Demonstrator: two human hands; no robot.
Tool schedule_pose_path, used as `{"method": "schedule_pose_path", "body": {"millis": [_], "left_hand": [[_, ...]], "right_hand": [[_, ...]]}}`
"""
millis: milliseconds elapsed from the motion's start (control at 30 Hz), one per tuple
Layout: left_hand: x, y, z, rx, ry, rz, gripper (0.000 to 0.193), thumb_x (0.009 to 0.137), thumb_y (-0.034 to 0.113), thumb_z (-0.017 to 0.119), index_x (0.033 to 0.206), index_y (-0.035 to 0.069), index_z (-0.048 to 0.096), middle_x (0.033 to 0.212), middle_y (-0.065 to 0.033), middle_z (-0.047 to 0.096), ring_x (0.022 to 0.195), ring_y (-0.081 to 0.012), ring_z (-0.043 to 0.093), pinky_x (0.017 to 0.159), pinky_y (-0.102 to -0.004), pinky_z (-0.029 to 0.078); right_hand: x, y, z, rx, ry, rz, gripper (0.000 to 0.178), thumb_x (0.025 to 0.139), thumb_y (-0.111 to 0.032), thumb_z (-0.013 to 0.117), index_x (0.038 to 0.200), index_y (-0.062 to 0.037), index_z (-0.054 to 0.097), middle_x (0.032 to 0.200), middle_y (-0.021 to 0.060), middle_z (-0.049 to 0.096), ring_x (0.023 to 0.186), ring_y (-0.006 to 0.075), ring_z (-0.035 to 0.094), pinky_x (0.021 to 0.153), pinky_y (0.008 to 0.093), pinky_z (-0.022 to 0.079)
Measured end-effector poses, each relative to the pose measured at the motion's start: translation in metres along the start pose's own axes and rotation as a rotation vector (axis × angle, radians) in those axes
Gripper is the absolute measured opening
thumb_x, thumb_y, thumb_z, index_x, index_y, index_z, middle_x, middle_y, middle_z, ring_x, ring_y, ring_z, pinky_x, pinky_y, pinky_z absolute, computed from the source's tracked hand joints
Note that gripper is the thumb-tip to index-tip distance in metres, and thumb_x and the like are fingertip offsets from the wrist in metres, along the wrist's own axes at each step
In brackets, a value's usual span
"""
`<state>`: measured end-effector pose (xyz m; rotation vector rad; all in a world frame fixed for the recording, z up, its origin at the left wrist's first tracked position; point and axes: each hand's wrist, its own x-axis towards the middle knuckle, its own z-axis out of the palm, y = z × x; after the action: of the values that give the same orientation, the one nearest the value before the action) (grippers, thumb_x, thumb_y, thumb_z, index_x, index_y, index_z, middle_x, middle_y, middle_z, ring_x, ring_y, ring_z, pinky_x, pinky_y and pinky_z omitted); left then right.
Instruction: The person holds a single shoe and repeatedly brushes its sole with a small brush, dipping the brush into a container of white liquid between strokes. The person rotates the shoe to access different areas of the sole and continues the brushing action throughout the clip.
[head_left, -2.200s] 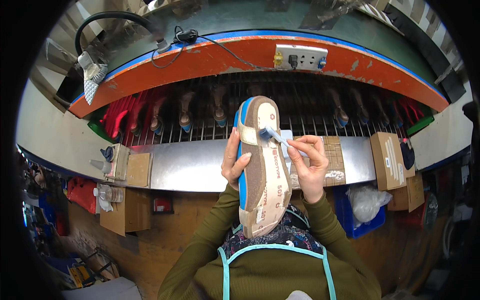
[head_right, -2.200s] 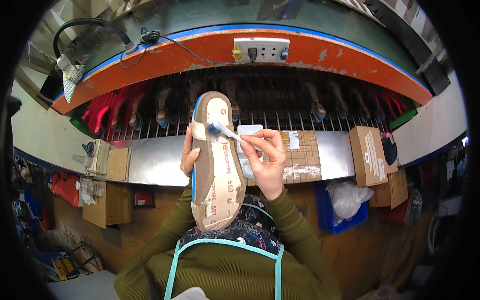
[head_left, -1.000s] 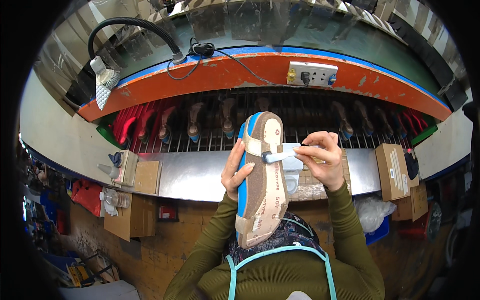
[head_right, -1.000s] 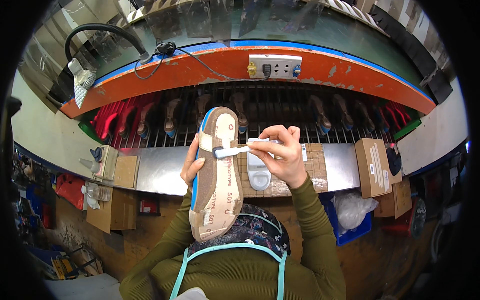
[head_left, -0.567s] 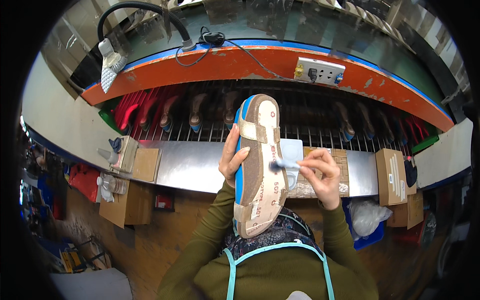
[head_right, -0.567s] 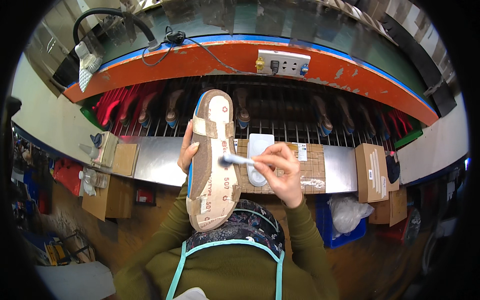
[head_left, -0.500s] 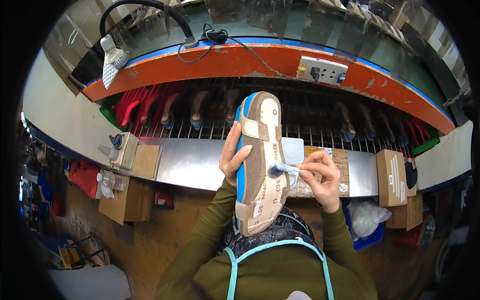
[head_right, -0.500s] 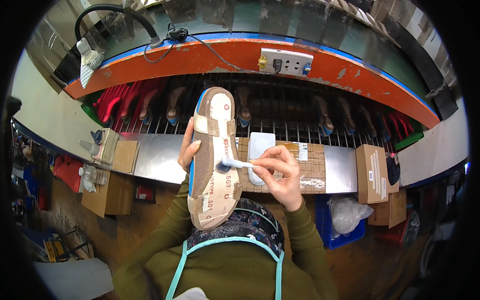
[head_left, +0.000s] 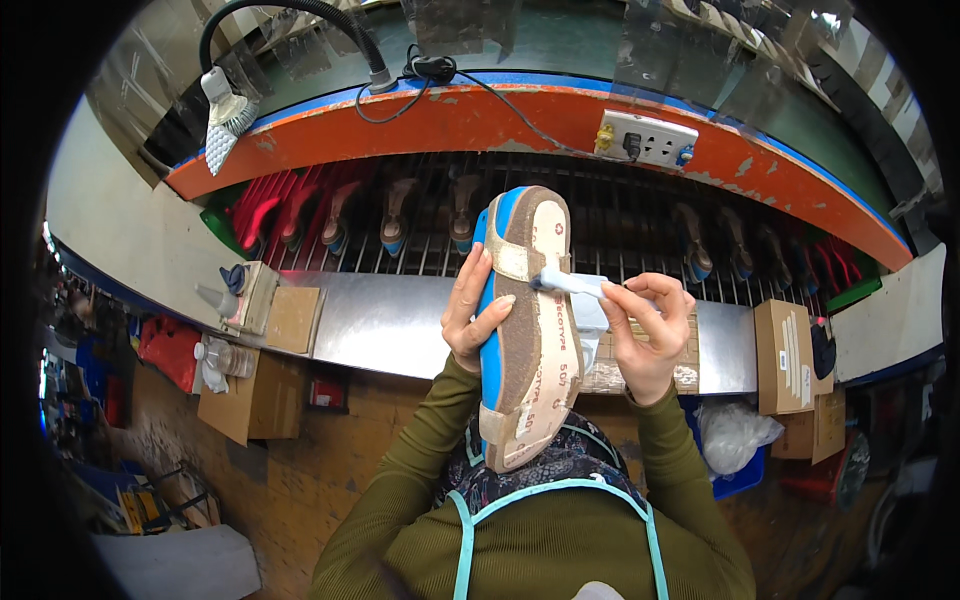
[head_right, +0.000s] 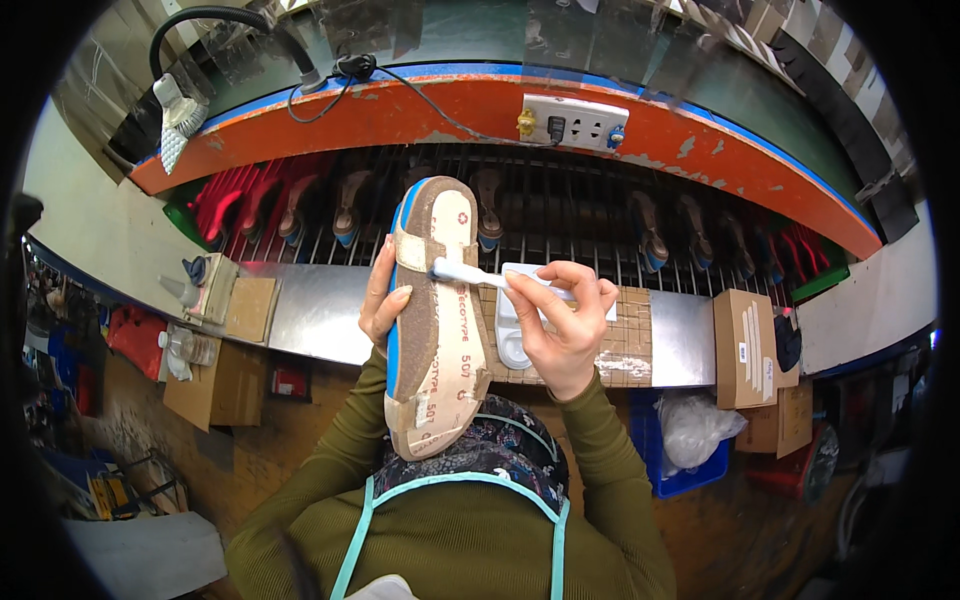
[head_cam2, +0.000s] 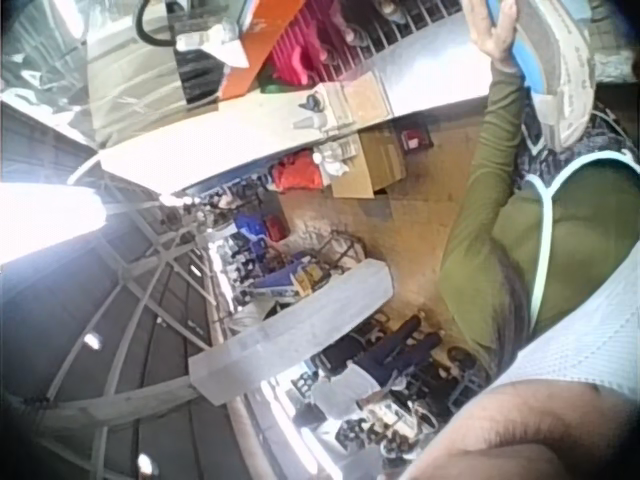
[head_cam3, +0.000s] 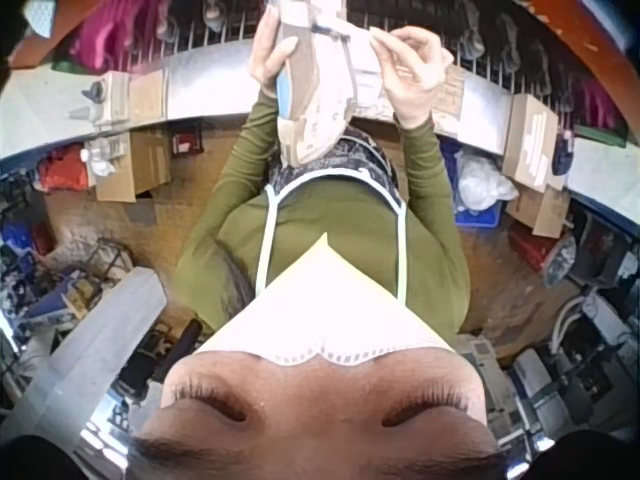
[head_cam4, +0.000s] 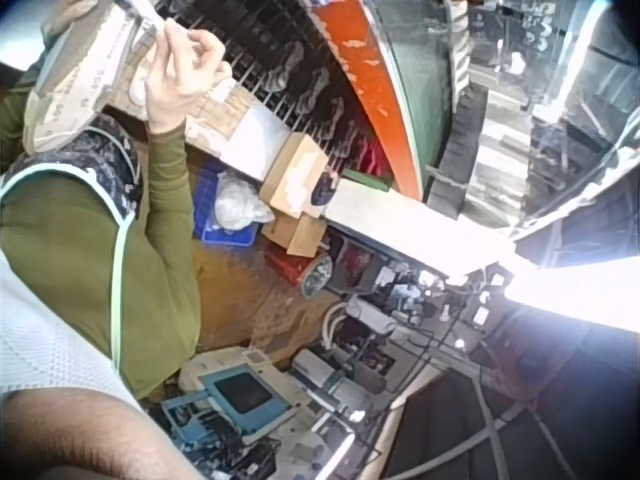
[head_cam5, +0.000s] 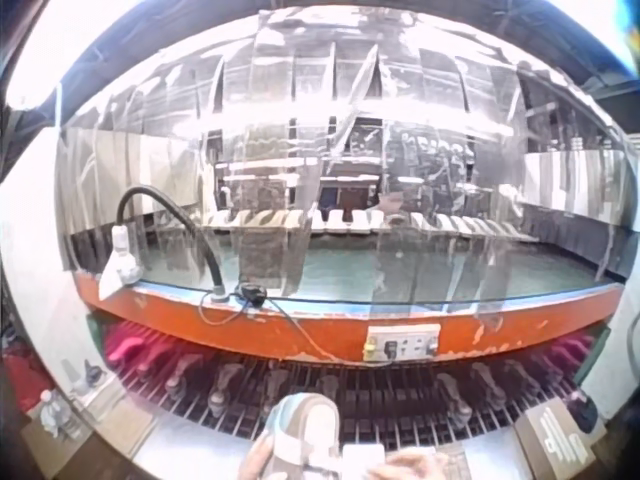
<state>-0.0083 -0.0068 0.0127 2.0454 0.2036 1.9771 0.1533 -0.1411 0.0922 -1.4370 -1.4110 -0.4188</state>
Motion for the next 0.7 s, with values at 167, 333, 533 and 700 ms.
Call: {"method": "schedule_pose_path", "body": {"millis": [167, 333, 533, 700], "left_hand": [[0.001, -0.007, 0.000, -0.010, 0.011, -0.022, 0.038, 0.081, 0.022, 0.076, 0.115, 0.020, 0.058, 0.138, -0.0223, 0.053, 0.128, -0.0457, 0.050, 0.105, -0.0536, 0.047], [0.005, -0.019, -0.003, 0.053, -0.063, 0.101, 0.040, 0.089, 0.018, 0.069, 0.122, 0.012, 0.047, 0.142, -0.0328, 0.041, 0.129, -0.0460, 0.049, 0.095, -0.0507, 0.054], [0.007, -0.019, -0.001, 0.061, -0.070, 0.072, 0.043, 0.088, 0.019, 0.070, 0.124, 0.014, 0.046, 0.142, -0.0324, 0.041, 0.125, -0.0456, 0.052, 0.091, -0.0485, 0.057], [0.010, -0.018, 0.000, 0.103, -0.092, 0.114, 0.045, 0.088, 0.018, 0.071, 0.125, 0.014, 0.044, 0.142, -0.0334, 0.040, 0.126, -0.0456, 0.052, 0.090, -0.0474, 0.058]], "right_hand": [[-0.005, 0.009, 0.002, 0.141, -0.059, 0.027, 0.024, 0.072, -0.011, 0.082, 0.096, -0.0140, 0.078, 0.091, 0.0003, 0.063, 0.076, 0.0129, 0.055, 0.077, 0.0307, 0.032], [-0.016, 0.007, -0.003, 0.206, -0.134, 0.071, 0.022, 0.072, -0.011, 0.082, 0.094, -0.0138, 0.078, 0.089, 0.0003, 0.063, 0.075, 0.0136, 0.055, 0.078, 0.0308, 0.034], [-0.024, 0.010, -0.003, 0.280, -0.163, 0.073, 0.020, 0.077, 0.003, 0.077, 0.095, -0.0037, 0.075, 0.096, 0.0071, 0.057, 0.081, 0.0154, 0.059, 0.062, 0.0244, 0.052], [0.002, 0.010, 0.005, 0.152, -0.052, 0.086, 0.023, 0.074, -0.012, 0.082, 0.097, -0.0139, 0.078, 0.090, -0.0004, 0.062, 0.071, 0.0116, 0.052, 0.077, 0.0306, 0.032]]}}
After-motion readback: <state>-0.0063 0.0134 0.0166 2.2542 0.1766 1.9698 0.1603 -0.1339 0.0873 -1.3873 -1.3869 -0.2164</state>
